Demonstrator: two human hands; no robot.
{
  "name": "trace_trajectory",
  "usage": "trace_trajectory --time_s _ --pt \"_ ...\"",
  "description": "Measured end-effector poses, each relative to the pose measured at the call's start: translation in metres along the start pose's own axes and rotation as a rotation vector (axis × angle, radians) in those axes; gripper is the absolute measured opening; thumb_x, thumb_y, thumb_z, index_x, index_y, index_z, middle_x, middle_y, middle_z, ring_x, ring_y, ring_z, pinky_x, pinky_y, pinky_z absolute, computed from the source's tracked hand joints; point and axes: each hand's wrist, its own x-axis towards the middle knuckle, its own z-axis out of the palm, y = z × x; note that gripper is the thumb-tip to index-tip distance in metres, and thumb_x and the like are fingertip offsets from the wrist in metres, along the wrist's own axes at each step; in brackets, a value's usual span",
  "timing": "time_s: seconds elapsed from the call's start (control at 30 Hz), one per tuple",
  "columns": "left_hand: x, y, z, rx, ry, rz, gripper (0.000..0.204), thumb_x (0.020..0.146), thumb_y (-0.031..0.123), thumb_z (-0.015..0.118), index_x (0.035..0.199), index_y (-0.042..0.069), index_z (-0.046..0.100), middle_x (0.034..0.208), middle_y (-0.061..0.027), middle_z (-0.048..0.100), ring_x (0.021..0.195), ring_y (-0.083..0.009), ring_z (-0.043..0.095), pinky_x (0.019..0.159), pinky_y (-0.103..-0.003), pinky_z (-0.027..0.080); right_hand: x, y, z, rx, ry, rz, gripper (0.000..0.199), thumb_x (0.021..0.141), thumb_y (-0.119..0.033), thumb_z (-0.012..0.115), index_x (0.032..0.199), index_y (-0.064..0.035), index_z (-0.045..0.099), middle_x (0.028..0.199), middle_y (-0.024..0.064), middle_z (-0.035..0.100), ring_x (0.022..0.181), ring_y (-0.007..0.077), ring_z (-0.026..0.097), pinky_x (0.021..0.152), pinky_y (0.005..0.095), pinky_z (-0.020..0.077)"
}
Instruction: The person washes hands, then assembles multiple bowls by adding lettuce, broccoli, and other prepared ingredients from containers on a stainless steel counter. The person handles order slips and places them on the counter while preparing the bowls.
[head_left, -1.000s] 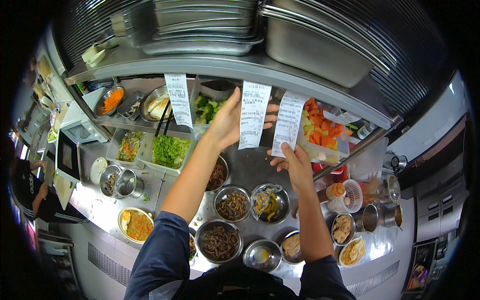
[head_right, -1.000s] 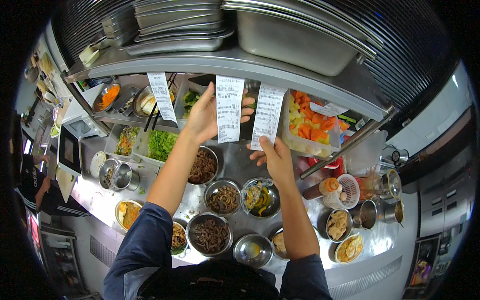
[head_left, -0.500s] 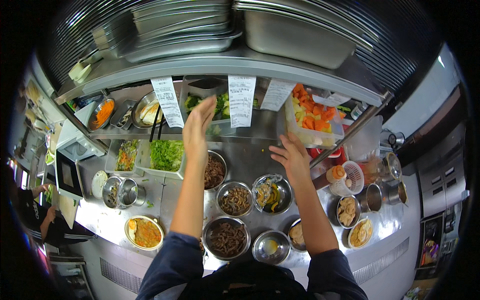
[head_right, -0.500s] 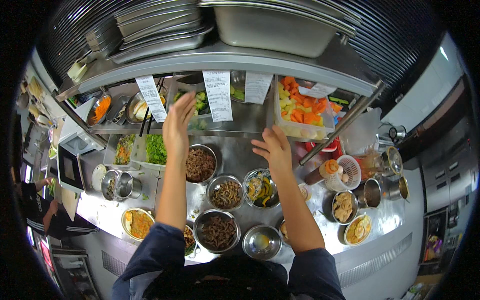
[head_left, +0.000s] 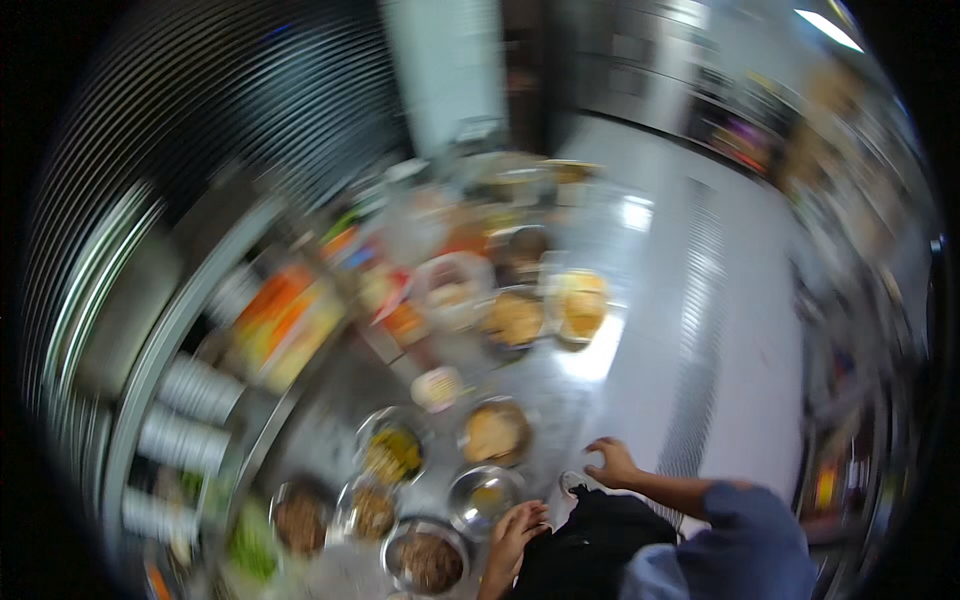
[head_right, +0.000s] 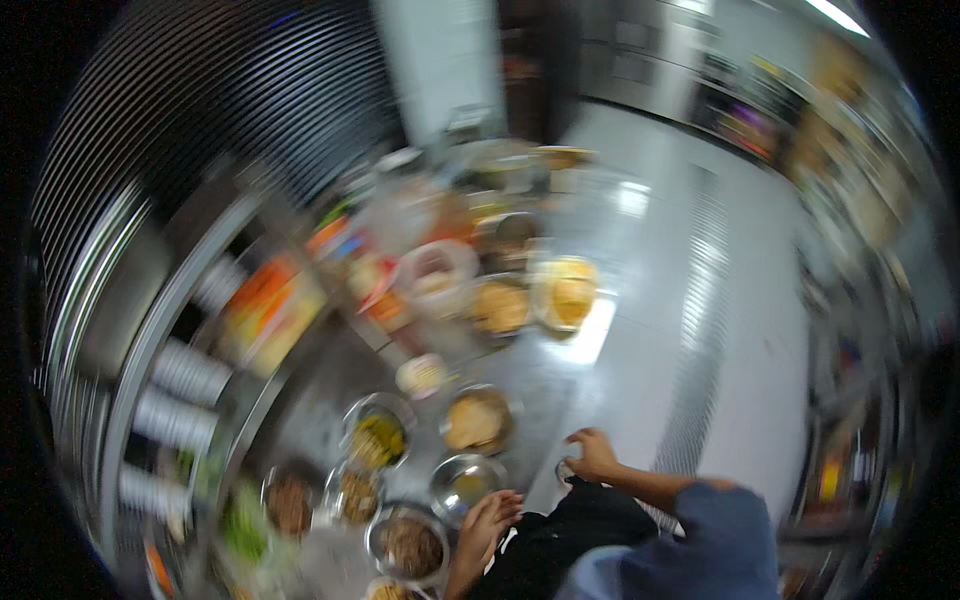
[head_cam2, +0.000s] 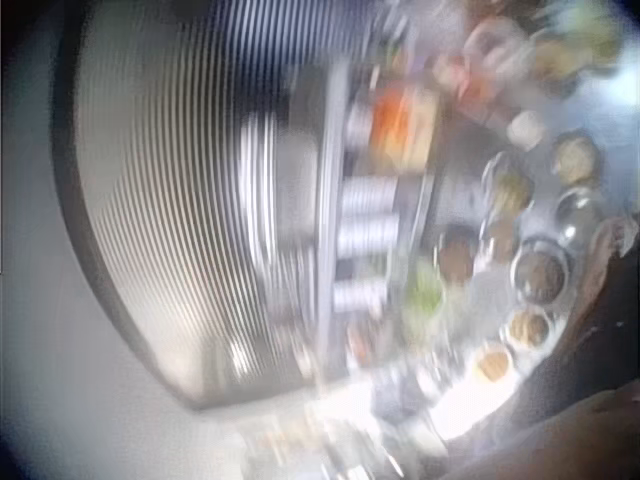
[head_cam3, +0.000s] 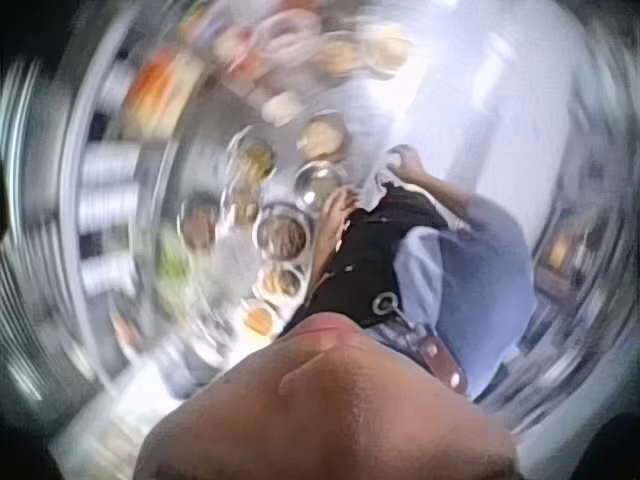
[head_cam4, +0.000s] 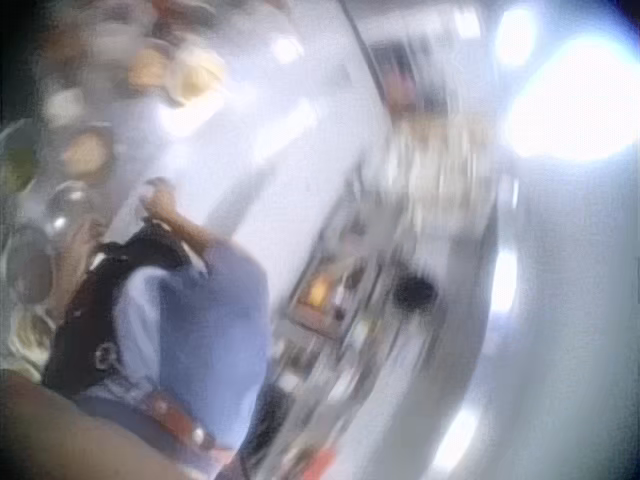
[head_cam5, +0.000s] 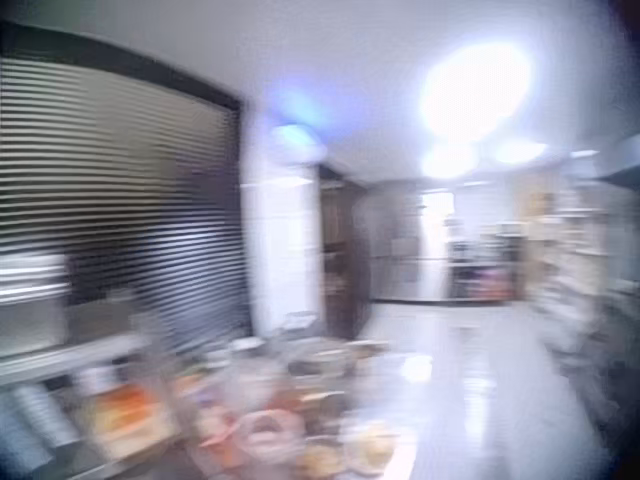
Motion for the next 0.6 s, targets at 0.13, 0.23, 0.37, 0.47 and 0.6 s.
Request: trace_trajectory --time_s 0.13,0.23,0.37,0.47,0.6 --pt "0.039 -0.044 0.028 -0.053 0.001 -0.121 0.033 0.099 0.028 0.045 0.112 0.0 0.056 0.101 -0.0161 0.066 0.093 -0.027 0.063 0.083 -0.04 0.051 -0.022 0.085 0.022 1.365 -0.491 0.176 0.038 0.097 -0.035 0.048 0.126 -0.0101 0.055 0.112 0.0075 0.064 0.086 0.0179 0.065 0.073 0.032 0.0524" --pt "0.079 -0.086 0.056 -0.305 -0.222 -0.397 0.036 0.096 0.035 0.048 0.113 0.004 0.057 0.107 -0.0117 0.059 0.095 -0.027 0.056 0.088 -0.04 0.045 -0.039 0.131 0.014 1.96 -0.711 0.179 0.036 0.098 -0.032 0.048 0.126 -0.0087 0.053 0.115 0.0095 0.063 0.095 0.0202 0.065 0.071 0.028 0.0543" --pt "0.157 -0.167 0.117 -0.682 -0.378 -0.574 0.046 0.094 0.043 0.049 0.118 0.003 0.055 0.112 -0.0117 0.058 0.099 -0.029 0.053 0.092 -0.042 0.041 -0.066 0.256 -0.033 2.305 -0.328 0.049 0.044 0.099 -0.035 0.045 0.134 -0.007 0.045 0.119 0.0137 0.059 0.1 0.0259 0.063 0.072 0.0298 0.0556" --pt "0.226 -0.227 0.191 -0.807 -0.291 -0.775 0.057 0.091 0.046 0.053 0.127 0.002 0.047 0.119 -0.0155 0.055 0.105 -0.0301 0.051 0.097 -0.043 0.039 -0.08 0.356 -0.076 2.421 -0.172 -0.21 0.045 0.098 -0.038 0.047 0.132 -0.0083 0.048 0.122 0.014 0.057 0.104 0.028 0.059 0.072 0.031 0.0543" --pt "0.266 -0.239 0.286 -0.432 -0.182 -0.817 0.069 0.087 0.048 0.057 0.136 0.002 0.041 0.126 -0.0185 0.05 0.111 -0.0308 0.05 0.1 -0.045 0.038 -0.111 0.449 -0.119 2.632 0.162 -0.308 0.044 0.096 -0.042 0.046 0.125 -0.009 0.055 0.121 0.0133 0.058 0.104 0.029 0.058 0.078 0.0337 0.0522"
